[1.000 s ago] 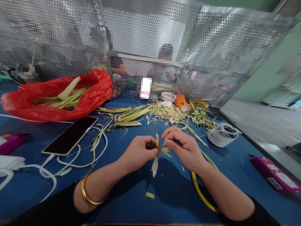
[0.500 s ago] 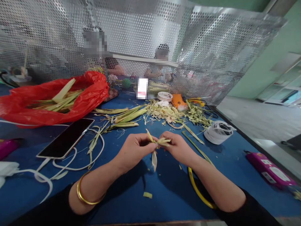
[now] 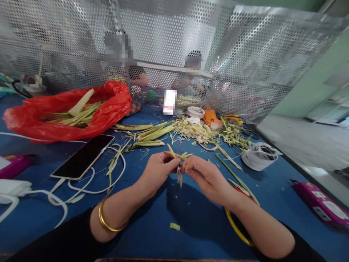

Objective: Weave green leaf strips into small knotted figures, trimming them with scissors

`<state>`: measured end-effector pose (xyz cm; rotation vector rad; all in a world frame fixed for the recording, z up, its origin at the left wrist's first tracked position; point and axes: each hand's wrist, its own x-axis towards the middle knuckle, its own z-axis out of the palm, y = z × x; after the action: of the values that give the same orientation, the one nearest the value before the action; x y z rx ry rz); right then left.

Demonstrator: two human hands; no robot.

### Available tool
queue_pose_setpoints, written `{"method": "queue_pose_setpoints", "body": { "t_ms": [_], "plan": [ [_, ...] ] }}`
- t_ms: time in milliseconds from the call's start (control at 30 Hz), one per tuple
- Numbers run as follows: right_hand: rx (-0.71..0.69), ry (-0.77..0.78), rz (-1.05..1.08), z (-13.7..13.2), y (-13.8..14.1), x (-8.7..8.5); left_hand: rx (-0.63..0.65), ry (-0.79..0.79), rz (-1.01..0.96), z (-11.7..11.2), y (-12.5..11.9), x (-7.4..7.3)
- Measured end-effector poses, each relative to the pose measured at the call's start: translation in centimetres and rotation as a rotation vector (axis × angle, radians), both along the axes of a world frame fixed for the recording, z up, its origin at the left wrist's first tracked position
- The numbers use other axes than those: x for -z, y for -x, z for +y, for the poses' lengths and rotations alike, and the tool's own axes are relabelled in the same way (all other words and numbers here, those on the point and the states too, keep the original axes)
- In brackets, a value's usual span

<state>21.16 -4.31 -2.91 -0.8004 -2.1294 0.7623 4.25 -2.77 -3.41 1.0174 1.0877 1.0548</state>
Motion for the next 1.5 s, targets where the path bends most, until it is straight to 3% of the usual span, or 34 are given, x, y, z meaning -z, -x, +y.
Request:
{"method": "queue_pose_setpoints", "body": {
  "t_ms": [367, 567, 733, 867, 967, 1167, 1367, 1500],
  "plan": [
    [-0.065, -0.06, -0.127, -0.7, 0.2, -0.7, 0.003, 0.003, 0.014, -0.1, -0.1, 0.0],
    [-0.016, -0.012, 0.054, -0.4, -0.1, -0.7, 0.074, -0.007, 0.097, 0.1, 0.3, -0.1],
    [0.129, -0.034, 0.129, 0.5, -0.6, -1.1, 0.288, -0.106, 0.17, -0.2, 0.4, 0.3],
    [0.176, 0.063, 0.144, 1.3, -0.8, -0.4, 0.473, -0.146, 0.2, -0.8, 0.3, 0.4],
    [0.206, 0.155, 0.094, 1.9, -0.9, 0.4, 0.529, -0.119, 0.111, -1.0, 0.3, 0.0],
    [0.281, 0.284, -0.107, 2.3, -1.1, 1.4, 0.296, -0.115, 0.053, -0.6, 0.4, -0.6],
    [0.202, 0.102, -0.153, 1.2, -0.8, 0.6, -0.001, 0.017, -0.044, 0.2, 0.6, -0.1],
    [0.122, -0.106, -0.04, 0.4, -0.5, 0.2, -0.048, 0.044, -0.045, 0.3, 0.4, 0.1]
  ]
}}
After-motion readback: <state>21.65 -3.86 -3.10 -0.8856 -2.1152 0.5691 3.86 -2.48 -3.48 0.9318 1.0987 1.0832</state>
